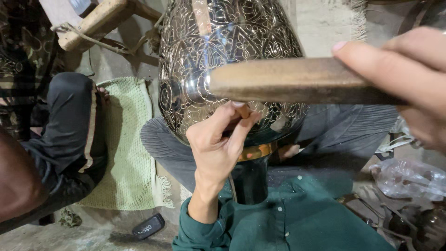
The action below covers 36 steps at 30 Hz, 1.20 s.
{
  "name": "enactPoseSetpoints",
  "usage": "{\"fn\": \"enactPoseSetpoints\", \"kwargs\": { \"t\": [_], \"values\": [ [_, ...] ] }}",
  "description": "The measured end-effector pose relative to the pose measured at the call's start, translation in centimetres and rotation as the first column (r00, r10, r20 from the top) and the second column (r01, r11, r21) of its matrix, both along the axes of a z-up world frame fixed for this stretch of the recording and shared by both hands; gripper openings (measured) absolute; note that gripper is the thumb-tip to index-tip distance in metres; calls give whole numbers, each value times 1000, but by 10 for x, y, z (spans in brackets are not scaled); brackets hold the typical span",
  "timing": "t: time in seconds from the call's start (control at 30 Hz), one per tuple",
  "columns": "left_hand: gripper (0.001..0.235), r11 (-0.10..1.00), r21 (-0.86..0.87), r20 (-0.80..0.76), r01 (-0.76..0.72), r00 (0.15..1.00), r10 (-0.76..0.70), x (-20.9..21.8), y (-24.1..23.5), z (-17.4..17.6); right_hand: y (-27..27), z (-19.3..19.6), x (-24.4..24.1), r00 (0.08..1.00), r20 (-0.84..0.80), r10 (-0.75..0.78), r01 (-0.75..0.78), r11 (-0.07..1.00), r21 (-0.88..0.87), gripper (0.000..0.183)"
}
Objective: The person sits cross-legged and uses a wooden mallet and a small chisel to engrave floral patterns into a large, dark metallic vessel. The person repeatedly taps the chisel to create fine lines on the surface.
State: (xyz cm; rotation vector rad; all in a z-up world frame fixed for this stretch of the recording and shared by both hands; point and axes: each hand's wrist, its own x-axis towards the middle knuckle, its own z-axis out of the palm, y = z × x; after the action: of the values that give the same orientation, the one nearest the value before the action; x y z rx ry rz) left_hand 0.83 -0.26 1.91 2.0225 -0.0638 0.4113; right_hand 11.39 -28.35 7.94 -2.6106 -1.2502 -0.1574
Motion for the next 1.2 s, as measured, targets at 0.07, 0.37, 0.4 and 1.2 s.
{"fn": "enactPoseSetpoints", "kwargs": {
  "t": [0.07, 0.37, 0.4, 1.2],
  "values": [
    [23, 1000, 0, 8, 8, 1000, -8, -1, 0, 1, 1, 2, 0, 1000, -2, -5, 5, 1000, 13, 63],
    [16, 997, 66, -62, -40, 997, 44, -2, -2, 2, 6, 3, -8, 998, -58, -21, 23, 999, 33, 61],
    [17, 999, 21, -34, -30, 999, 31, -3, -2, 2, 7, 3, -9, 997, -71, -28, 31, 999, 43, 61],
    [17, 998, 45, 16, -50, 999, 49, -10, -7, 0, -2, -2, -37, 910, -390, -145, 235, 952, 194, 56]
  ]
}}
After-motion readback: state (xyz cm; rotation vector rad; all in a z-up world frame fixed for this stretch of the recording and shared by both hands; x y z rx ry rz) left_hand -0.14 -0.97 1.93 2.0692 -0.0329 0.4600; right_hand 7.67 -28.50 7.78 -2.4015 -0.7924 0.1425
